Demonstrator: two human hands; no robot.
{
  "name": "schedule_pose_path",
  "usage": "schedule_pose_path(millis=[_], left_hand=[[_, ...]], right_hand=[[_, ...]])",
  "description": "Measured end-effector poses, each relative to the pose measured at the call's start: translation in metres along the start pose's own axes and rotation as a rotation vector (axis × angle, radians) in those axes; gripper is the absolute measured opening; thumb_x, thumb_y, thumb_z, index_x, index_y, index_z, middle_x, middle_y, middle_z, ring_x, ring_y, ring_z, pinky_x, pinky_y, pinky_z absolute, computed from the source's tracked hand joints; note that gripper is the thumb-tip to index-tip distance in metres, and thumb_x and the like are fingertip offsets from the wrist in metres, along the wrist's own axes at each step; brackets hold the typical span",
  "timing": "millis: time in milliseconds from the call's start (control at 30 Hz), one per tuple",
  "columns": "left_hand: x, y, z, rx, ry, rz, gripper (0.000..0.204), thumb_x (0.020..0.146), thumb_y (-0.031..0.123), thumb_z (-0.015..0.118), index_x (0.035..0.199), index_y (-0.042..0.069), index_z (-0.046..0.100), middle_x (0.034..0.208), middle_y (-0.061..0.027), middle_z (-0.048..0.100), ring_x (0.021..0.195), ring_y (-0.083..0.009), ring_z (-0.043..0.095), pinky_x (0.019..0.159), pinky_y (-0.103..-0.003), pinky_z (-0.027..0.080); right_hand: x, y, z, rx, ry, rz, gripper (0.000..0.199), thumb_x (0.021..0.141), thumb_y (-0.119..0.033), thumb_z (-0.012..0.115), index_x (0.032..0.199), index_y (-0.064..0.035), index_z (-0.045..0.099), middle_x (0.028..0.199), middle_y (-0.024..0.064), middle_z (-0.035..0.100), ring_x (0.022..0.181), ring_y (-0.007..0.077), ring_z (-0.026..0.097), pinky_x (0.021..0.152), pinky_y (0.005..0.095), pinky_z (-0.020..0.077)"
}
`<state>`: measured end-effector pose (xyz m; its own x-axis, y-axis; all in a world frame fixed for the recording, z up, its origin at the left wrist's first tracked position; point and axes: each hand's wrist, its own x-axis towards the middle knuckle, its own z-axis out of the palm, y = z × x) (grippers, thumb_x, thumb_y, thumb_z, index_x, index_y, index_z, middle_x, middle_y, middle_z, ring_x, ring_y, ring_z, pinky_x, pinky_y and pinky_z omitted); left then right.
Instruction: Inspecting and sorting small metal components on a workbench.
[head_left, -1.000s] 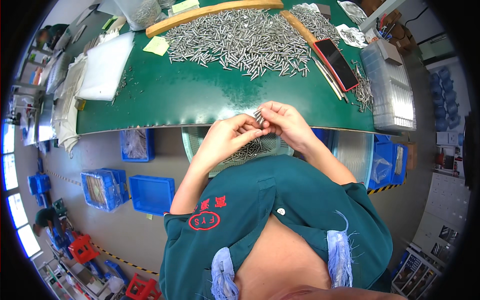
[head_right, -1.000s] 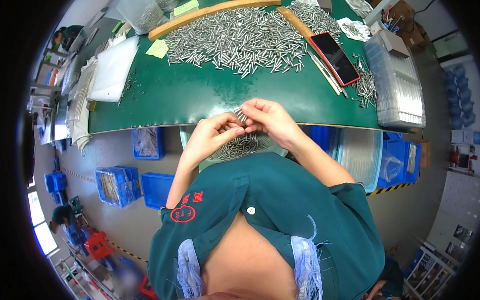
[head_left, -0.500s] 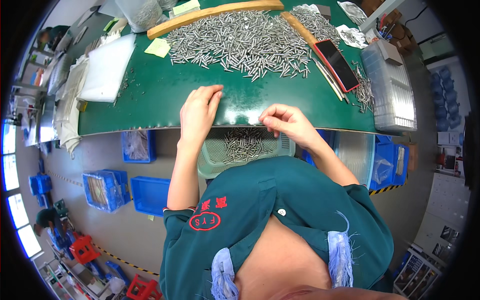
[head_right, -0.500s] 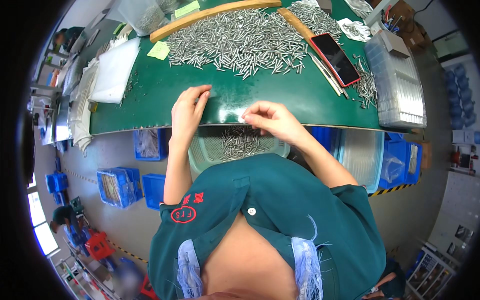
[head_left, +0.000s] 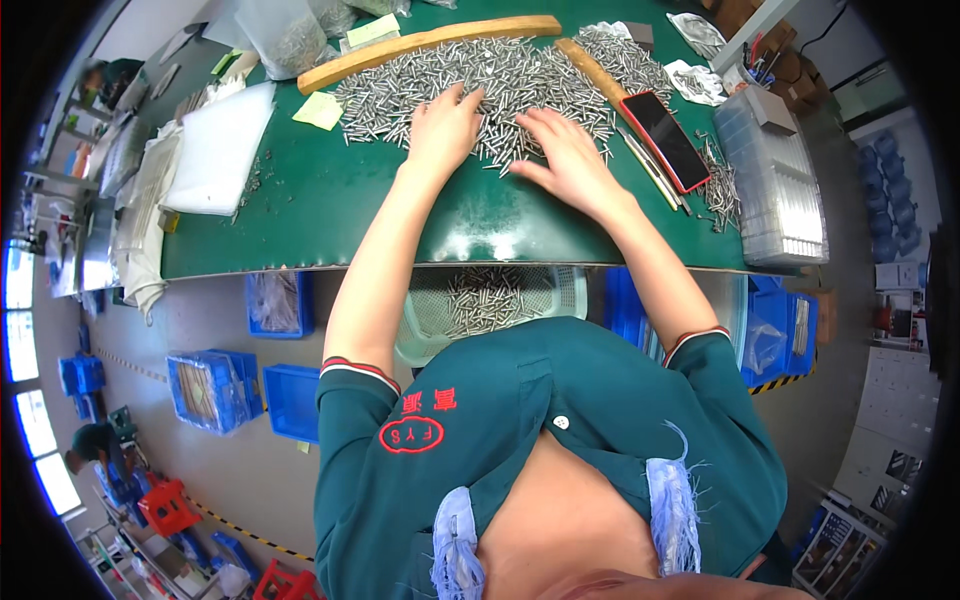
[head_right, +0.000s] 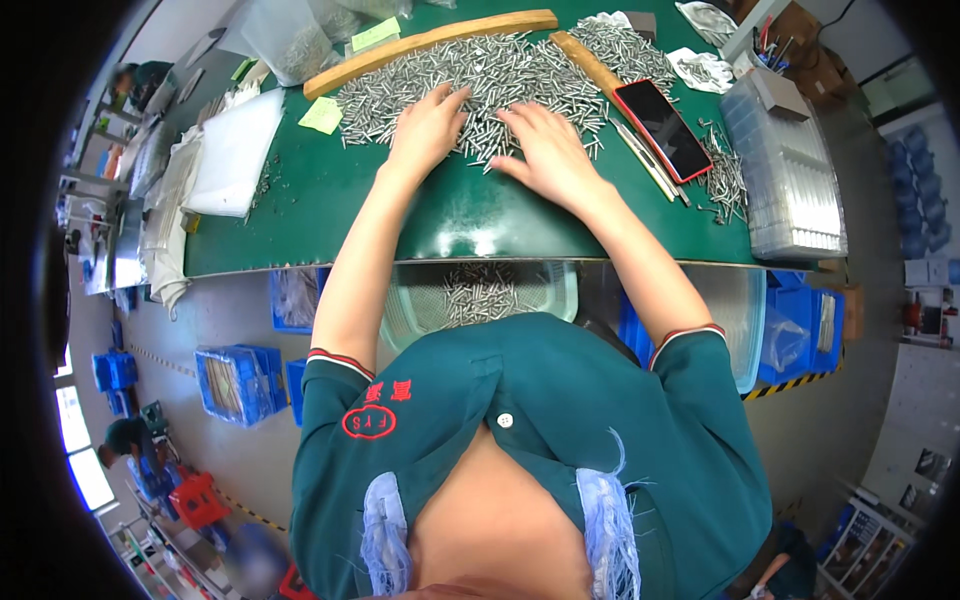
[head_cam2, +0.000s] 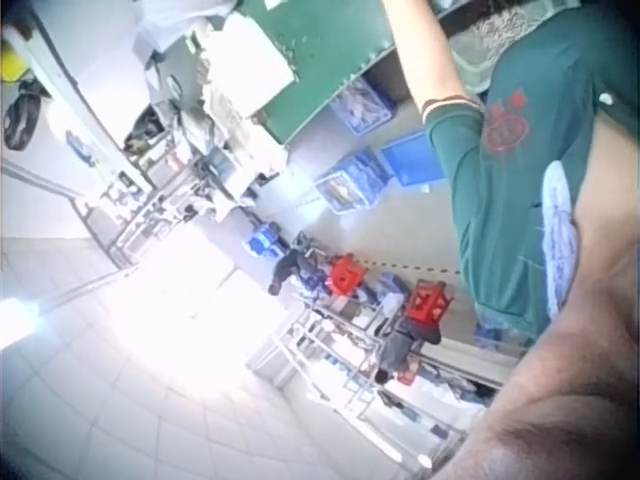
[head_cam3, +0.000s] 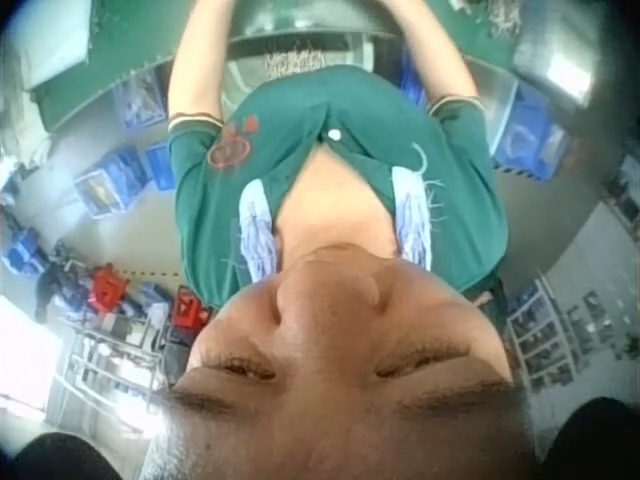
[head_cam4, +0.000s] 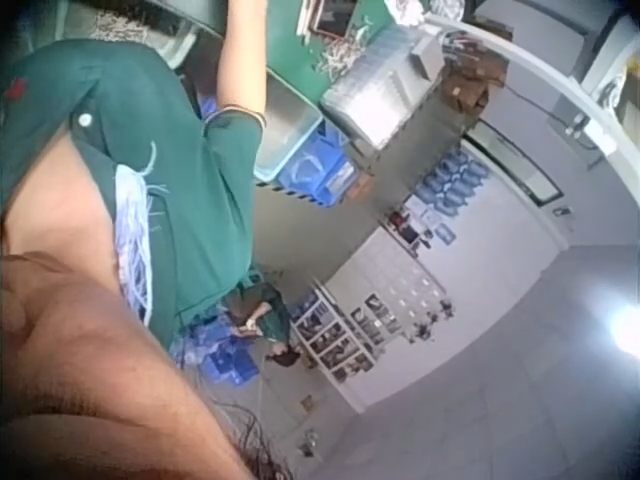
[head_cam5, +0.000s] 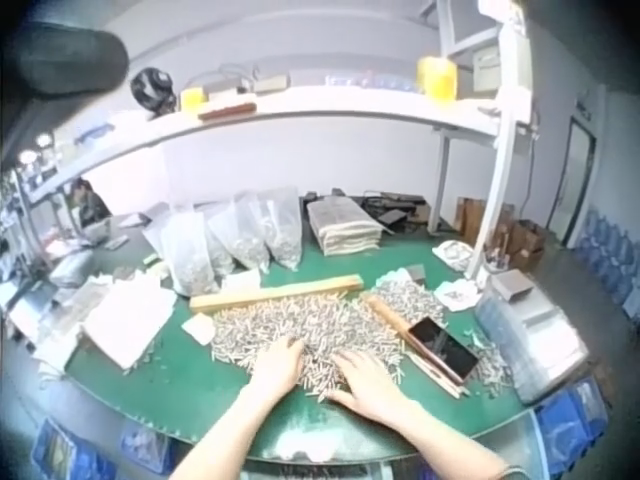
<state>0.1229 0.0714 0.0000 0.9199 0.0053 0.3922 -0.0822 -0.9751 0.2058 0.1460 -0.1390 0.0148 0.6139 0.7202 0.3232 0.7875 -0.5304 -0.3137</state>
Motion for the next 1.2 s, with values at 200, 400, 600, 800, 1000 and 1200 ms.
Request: schedule_pose_path(millis=[200, 400, 600, 800, 1000, 1200], left_hand=[[0.007, 0.008, 0.0, 0.005, -0.198, -0.004, 0.051, 0.086, 0.048, 0.057, 0.129, 0.02, 0.053, 0.132, -0.0051, 0.052, 0.121, -0.0239, 0.05, 0.101, -0.058, 0.032], [-0.029, 0.011, -0.025, -0.055, -0.218, 0.045, 0.06, 0.078, 0.054, 0.065, 0.126, 0.019, 0.056, 0.133, -0.0048, 0.05, 0.126, -0.0244, 0.045, 0.102, -0.067, 0.024], [-0.065, 0.023, -0.036, 0.001, -0.178, 0.074, 0.062, 0.076, 0.049, 0.068, 0.128, 0.018, 0.053, 0.133, -0.0041, 0.05, 0.128, -0.0264, 0.041, 0.102, -0.068, 0.022], [-0.09, 0.017, -0.033, 0.052, -0.089, -0.004, 0.053, 0.08, 0.043, 0.066, 0.128, 0.022, 0.054, 0.135, -0.0056, 0.047, 0.13, -0.0286, 0.038, 0.102, -0.067, 0.025], [-0.107, 0.007, -0.043, -0.046, 0.139, -0.139, 0.04, 0.087, 0.032, 0.062, 0.124, 0.018, 0.056, 0.13, -0.0041, 0.052, 0.126, -0.0243, 0.043, 0.104, -0.057, 0.027], [-0.129, 0.032, -0.067, -0.206, 0.187, -0.202, 0.013, 0.084, 0.025, 0.067, 0.078, 0.013, 0.068, 0.073, 0.002, 0.062, 0.076, -0.018, 0.056, 0.095, -0.043, 0.034]], right_hand=[[0.031, 0.018, 0.012, -0.13, -0.13, 0.152, 0.088, 0.075, -0.065, 0.062, 0.141, -0.0132, 0.038, 0.144, 0.0152, 0.038, 0.135, 0.0333, 0.032, 0.11, 0.056, 0.0201], [0.005, 0.002, 0.016, -0.096, -0.103, -0.022, 0.079, 0.075, -0.064, 0.061, 0.135, -0.0153, 0.047, 0.139, 0.0119, 0.045, 0.134, 0.035, 0.032, 0.109, 0.0595, 0.0195], [-0.015, -0.018, 0.015, -0.087, -0.063, -0.11, 0.075, 0.076, -0.059, 0.064, 0.134, -0.015, 0.047, 0.138, 0.0128, 0.045, 0.133, 0.0389, 0.032, 0.108, 0.0609, 0.019], [-0.029, -0.036, 0.002, 0.007, -0.061, -0.083, 0.071, 0.077, -0.054, 0.067, 0.134, -0.0168, 0.048, 0.142, 0.0094, 0.042, 0.134, 0.0369, 0.031, 0.109, 0.0599, 0.0179], [-0.053, -0.026, -0.021, 0.258, -0.007, 0.075, 0.041, 0.084, -0.03, 0.065, 0.121, -0.0132, 0.058, 0.128, 0.0074, 0.053, 0.125, 0.029, 0.043, 0.105, 0.0454, 0.0305], [-0.081, -0.024, -0.022, 0.285, 0.044, 0.15, 0.014, 0.082, -0.018, 0.066, 0.091, -0.0085, 0.065, 0.096, 0.0095, 0.063, 0.107, 0.029, 0.055, 0.093, 0.0405, 0.0396]])
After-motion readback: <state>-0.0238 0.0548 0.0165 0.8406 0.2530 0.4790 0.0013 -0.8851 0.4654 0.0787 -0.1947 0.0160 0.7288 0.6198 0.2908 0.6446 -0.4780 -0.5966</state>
